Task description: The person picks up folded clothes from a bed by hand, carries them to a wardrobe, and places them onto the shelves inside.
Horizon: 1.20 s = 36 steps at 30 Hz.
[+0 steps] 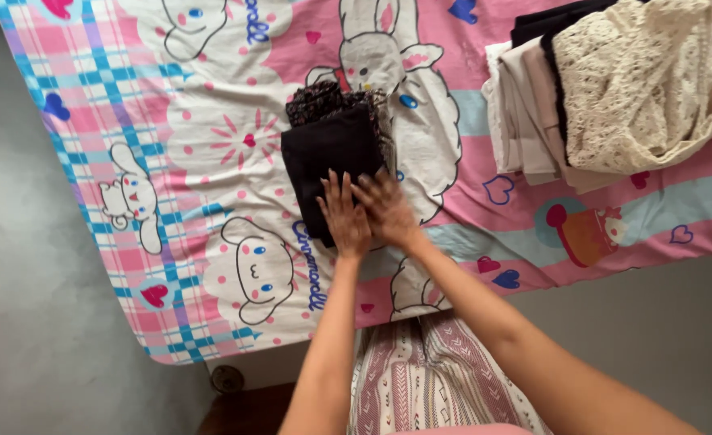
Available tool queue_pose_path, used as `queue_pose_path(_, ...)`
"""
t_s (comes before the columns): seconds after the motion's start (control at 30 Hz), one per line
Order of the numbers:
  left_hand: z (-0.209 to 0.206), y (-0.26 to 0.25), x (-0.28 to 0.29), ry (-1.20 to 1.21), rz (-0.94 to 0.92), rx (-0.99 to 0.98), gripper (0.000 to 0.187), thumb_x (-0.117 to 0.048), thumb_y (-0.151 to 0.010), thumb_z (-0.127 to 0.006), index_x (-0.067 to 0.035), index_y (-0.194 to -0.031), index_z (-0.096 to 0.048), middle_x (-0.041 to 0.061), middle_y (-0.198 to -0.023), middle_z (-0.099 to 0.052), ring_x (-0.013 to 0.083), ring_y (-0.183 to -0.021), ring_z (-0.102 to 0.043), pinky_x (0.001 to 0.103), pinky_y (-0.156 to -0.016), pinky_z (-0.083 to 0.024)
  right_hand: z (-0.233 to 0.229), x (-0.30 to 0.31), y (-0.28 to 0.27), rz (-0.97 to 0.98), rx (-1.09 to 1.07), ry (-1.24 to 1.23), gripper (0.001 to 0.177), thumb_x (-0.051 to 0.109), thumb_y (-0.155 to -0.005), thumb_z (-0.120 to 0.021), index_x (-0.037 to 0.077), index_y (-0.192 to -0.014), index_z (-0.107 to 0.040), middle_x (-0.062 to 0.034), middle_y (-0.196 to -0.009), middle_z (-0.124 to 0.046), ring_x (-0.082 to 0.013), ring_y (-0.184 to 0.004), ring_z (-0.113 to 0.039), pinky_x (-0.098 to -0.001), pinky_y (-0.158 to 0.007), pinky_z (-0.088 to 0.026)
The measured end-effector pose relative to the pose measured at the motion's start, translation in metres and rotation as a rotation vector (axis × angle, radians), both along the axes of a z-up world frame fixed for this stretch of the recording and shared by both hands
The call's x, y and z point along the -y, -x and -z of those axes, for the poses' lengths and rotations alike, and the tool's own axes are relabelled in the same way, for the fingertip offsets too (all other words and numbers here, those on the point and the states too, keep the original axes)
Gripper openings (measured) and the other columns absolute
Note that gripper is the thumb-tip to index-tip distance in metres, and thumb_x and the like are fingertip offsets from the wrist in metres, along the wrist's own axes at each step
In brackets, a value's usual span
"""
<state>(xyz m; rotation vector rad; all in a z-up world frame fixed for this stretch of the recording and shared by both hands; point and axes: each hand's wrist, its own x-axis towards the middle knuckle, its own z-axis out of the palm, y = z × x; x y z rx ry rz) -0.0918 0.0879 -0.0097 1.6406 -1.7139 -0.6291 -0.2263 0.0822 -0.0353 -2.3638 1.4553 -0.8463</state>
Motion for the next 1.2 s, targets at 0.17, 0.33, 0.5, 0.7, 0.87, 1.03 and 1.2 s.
queue_pose_path(0.17,0.050,-0.038,0.008,-0.163,-0.340,0.228,0.062,-0.048,-0.111,-0.023,-0.020,-0.166,-0.027,0.014,-0.174,-0.015,0.0363,-0.163,-0.008,0.068,-0.124,0.002,0.047,0.001,0.073,0.471,-0.163,-0.274,0.065,0.037,-0.108,-0.053,0.009,-0.164,-0.032,-0.0159,-0.169,-0.031,-0.0408,-0.158,-0.022,-0.0575,-0.129,-0.018)
queue_pose_path(0.33,0.054,-0.078,-0.005,-0.304,-0.613,0.289,0.068,-0.054,-0.108,-0.018,-0.021,-0.167,-0.020,0.018,-0.174,-0.006,0.0337,-0.161,-0.006,0.071,-0.118,0.014,0.031,-0.009,0.109,0.596,-0.127,-0.428,0.069,0.050,-0.110,-0.040,0.016,-0.167,-0.022,-0.0254,-0.171,-0.013,-0.0447,-0.159,-0.007,-0.0600,-0.126,-0.011)
queue_pose_path(0.5,0.039,-0.080,-0.026,-0.272,-0.717,0.225,0.072,-0.059,-0.110,-0.014,-0.017,-0.167,-0.019,0.020,-0.174,-0.005,0.0376,-0.161,-0.005,0.069,-0.116,0.017,0.010,-0.008,0.095,0.512,-0.135,-0.422,0.066,0.048,-0.111,-0.036,0.017,-0.167,-0.021,-0.0244,-0.172,-0.014,-0.0452,-0.159,-0.006,-0.0606,-0.127,-0.010)
queue_pose_path(0.7,-0.012,-0.036,0.005,0.123,-0.437,-0.086,0.059,-0.048,-0.114,-0.025,-0.011,-0.158,-0.043,0.012,-0.168,-0.038,0.0330,-0.164,-0.023,0.056,-0.134,-0.016,-0.026,0.022,0.037,0.338,0.078,-0.294,0.063,0.037,-0.112,-0.042,0.009,-0.166,-0.023,-0.0218,-0.172,-0.019,-0.0424,-0.161,-0.013,-0.0551,-0.131,-0.012)
queue_pose_path(0.87,-0.047,-0.001,0.045,0.081,-0.173,-0.269,0.049,-0.037,-0.117,-0.031,-0.012,-0.157,-0.045,0.013,-0.168,-0.038,0.0320,-0.163,-0.030,0.050,-0.134,-0.024,-0.053,0.048,-0.005,0.059,0.159,-0.243,0.063,0.020,-0.106,-0.052,0.009,-0.164,-0.030,-0.0150,-0.171,-0.028,-0.0382,-0.163,-0.018,-0.0539,-0.133,-0.014)
queue_pose_path(1.03,-0.025,-0.003,0.072,-0.023,-0.009,0.156,0.053,-0.034,-0.108,-0.039,-0.019,-0.159,-0.041,0.008,-0.168,-0.036,0.0299,-0.159,-0.026,0.054,-0.129,-0.012,-0.025,0.079,0.009,-0.046,0.008,-0.292,0.068,0.016,-0.098,-0.059,0.009,-0.161,-0.034,-0.0137,-0.169,-0.031,-0.0403,-0.159,-0.020,-0.0551,-0.129,-0.015)
queue_pose_path(1.2,0.012,-0.038,0.082,-0.288,-0.162,0.380,0.058,-0.040,-0.106,-0.038,-0.024,-0.160,-0.033,0.005,-0.169,-0.022,0.0311,-0.158,-0.015,0.066,-0.119,-0.004,0.022,0.094,0.057,0.300,-0.130,-0.332,0.056,0.037,-0.116,-0.054,0.010,-0.160,-0.031,-0.0148,-0.165,-0.032,-0.0387,-0.161,-0.023,-0.0512,-0.136,-0.022)
